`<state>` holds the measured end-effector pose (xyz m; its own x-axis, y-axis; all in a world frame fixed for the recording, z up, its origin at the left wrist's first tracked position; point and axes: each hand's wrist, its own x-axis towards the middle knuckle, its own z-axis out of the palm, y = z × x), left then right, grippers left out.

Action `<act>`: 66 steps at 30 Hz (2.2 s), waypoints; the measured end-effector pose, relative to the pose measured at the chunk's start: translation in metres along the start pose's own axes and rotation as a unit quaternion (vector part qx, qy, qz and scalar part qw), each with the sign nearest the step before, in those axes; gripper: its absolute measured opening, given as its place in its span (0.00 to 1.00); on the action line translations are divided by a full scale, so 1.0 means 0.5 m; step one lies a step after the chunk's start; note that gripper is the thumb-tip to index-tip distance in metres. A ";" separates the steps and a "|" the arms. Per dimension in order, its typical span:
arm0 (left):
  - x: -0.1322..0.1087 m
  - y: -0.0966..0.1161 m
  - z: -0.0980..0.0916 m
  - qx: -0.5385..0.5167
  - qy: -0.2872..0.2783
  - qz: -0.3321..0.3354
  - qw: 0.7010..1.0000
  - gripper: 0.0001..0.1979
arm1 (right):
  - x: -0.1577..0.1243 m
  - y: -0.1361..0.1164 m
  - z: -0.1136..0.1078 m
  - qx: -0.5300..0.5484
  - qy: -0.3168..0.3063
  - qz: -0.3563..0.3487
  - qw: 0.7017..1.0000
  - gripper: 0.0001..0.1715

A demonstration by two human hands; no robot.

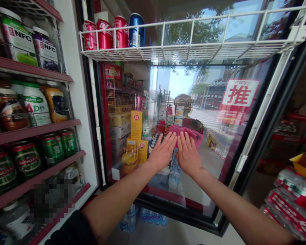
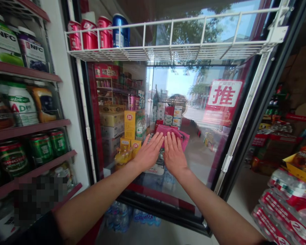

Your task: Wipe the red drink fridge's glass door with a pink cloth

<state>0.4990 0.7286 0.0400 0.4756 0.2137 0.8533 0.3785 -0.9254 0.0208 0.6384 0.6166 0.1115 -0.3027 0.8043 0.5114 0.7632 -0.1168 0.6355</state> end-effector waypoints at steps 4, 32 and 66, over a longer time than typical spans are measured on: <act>0.010 -0.010 0.012 -0.001 -0.010 -0.007 1.000 0.40 | 0.015 0.018 0.013 0.006 -0.028 -0.015 0.999 0.48; -0.101 -0.266 0.065 0.046 -0.071 -0.099 0.992 0.42 | 0.231 -0.138 0.189 0.050 -0.097 -0.077 0.991 0.46; -0.314 -0.548 -0.042 0.218 -0.087 -0.275 0.932 0.43 | 0.518 -0.467 0.369 0.185 0.079 -0.257 0.945 0.50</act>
<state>0.3041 0.9420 -0.0887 0.2210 0.7015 0.6776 0.8720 -0.4533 0.1849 0.4872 0.9596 -0.0113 -0.7478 0.5980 0.2886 0.6300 0.5017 0.5929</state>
